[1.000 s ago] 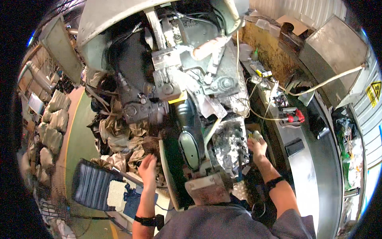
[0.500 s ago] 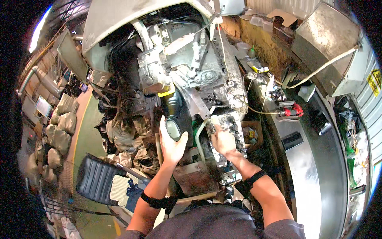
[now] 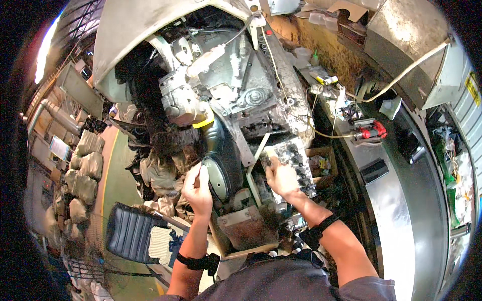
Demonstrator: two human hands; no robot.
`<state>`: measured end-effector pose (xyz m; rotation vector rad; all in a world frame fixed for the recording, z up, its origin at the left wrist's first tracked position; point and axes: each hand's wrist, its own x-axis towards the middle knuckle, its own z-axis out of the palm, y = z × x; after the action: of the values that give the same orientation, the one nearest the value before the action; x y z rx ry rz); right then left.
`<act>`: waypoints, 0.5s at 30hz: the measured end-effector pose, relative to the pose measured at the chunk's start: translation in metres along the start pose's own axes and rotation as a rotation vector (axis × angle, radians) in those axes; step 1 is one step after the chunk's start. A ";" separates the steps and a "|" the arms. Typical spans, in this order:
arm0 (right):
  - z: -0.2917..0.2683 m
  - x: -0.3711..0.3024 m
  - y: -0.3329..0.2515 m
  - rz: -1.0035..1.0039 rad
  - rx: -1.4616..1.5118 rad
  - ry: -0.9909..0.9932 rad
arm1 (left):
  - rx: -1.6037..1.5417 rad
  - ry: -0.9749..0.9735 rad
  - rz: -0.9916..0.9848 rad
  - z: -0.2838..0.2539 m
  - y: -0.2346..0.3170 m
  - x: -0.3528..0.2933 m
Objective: Operating a shoe lasting machine to shape and stretch the shoe upper over a last.
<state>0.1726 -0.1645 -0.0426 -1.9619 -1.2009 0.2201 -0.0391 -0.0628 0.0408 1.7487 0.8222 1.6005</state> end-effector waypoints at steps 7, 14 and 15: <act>-0.005 0.001 -0.007 0.033 0.059 0.007 | 0.201 -0.047 -0.065 -0.007 0.000 0.006; -0.009 0.004 -0.012 0.047 0.159 0.029 | -0.056 -0.176 -0.105 -0.010 -0.017 0.064; -0.009 0.003 -0.008 0.054 0.153 0.031 | -0.052 -0.314 -0.071 -0.001 -0.007 0.078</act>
<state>0.1742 -0.1652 -0.0302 -1.8591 -1.0798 0.2993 -0.0352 0.0027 0.0829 1.8497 0.6763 1.2473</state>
